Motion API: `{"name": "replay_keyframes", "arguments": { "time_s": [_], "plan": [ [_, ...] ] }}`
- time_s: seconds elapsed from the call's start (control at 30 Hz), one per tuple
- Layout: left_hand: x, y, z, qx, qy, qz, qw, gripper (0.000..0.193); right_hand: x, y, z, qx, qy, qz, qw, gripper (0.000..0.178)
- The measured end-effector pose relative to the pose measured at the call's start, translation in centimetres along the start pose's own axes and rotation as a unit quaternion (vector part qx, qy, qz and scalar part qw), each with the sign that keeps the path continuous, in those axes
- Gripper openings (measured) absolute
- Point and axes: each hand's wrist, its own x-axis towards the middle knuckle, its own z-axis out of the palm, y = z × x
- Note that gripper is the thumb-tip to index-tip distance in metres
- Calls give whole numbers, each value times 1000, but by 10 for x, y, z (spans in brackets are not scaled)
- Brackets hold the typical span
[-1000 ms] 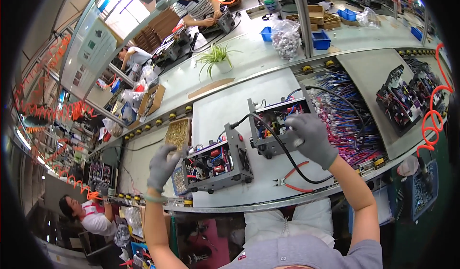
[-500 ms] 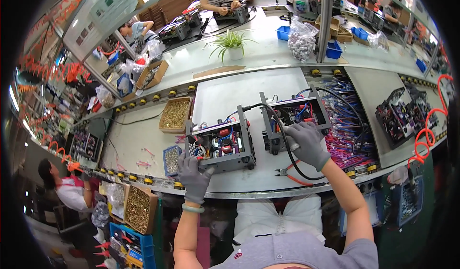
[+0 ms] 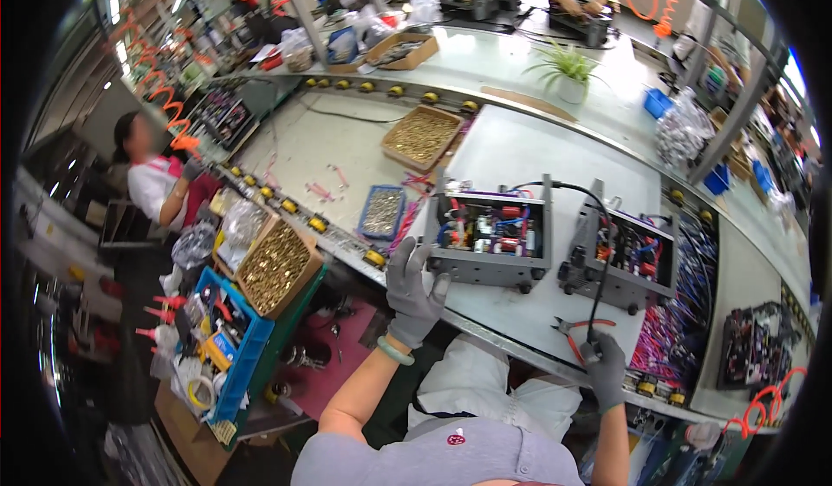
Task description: Assemble and wire electronic components inside a metal chassis.
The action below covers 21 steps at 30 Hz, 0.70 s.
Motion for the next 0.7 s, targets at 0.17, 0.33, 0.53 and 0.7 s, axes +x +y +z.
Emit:
{"name": "replay_keyframes", "arguments": {
  "time_s": [0.17, 0.33, 0.53, 0.7],
  "plan": [
    [-29, -41, -31, 52, -1, -67, 996, 49, 49, -1, -97, -75, 79, -263, 958, 22],
    [-29, -92, -76, 160, 4, -62, 985, 41, 179, 105, -210, -230, 344, -204, 887, 37],
    [6, -178, -156, 323, -140, -359, 865, 49, 203, 109, -171, -286, 331, -118, 892, 52],
    [29, -222, -155, 306, -290, -406, 811, 59, 116, 53, -151, -204, 221, -167, 939, 44]
  ]
}}
